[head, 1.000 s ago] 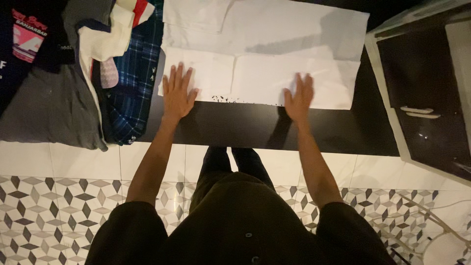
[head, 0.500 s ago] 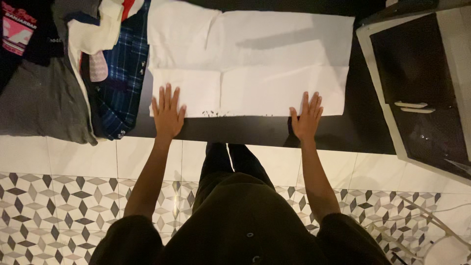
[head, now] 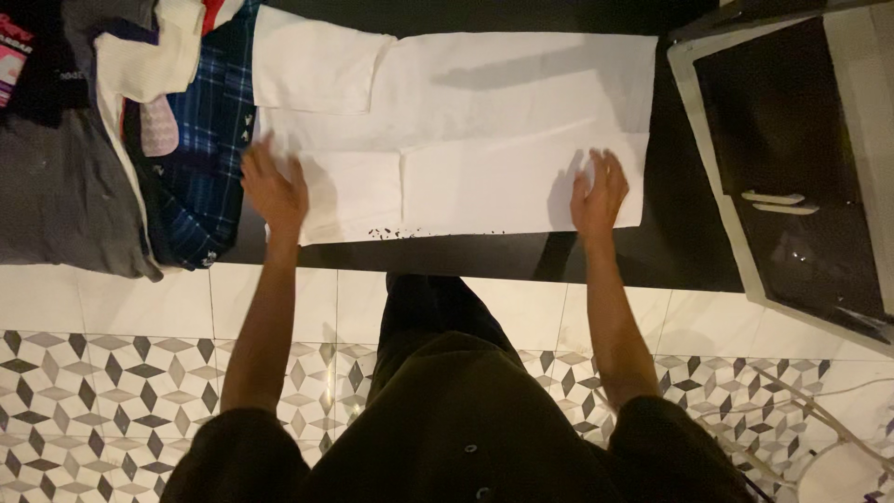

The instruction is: The person picks up a shirt from a pile, spreads it on a surface, folds the sides and sleeves inward, and then folds it in half before placing it into a cabinet.

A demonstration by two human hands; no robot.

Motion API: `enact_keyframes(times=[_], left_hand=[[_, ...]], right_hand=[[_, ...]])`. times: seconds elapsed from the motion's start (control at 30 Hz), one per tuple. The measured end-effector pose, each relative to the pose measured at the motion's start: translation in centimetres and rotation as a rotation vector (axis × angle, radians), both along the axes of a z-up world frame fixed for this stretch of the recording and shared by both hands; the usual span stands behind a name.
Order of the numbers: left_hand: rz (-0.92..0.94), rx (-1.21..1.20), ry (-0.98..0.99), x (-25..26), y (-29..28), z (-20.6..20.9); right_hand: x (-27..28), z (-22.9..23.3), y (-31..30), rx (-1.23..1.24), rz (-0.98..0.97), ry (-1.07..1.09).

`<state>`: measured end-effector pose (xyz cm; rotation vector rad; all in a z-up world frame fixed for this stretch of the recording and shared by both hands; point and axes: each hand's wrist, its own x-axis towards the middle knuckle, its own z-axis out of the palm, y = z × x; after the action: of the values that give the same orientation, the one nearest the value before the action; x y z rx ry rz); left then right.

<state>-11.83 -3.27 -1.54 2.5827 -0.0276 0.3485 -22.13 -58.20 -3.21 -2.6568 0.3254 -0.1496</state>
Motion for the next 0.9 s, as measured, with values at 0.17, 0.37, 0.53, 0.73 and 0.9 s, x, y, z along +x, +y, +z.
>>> enact_keyframes(times=[0.17,0.37,0.53,0.73,0.9], left_hand=[[0.157,0.033,0.024,8.7,1.7,-2.7],[0.145,0.172,0.024,13.2,1.7,-3.8],[0.115,0.18,0.018,15.6,2.5,-5.3],[0.01,0.343,-0.086,18.2,3.1,-4.1],[-0.053,0.382,-0.065,21.6,3.7,-4.2]], right_hand=[[7.5,-1.0,-3.0,-0.004,0.109,-0.049],[14.6,-1.8,-3.4,-0.06,0.213,0.023],[19.3,-0.9,-2.4,-0.171,0.228,0.283],[21.4,-2.2,-3.9,-0.205,0.269,0.268],[22.1,-3.3,-5.1,-0.2,0.35,0.061]])
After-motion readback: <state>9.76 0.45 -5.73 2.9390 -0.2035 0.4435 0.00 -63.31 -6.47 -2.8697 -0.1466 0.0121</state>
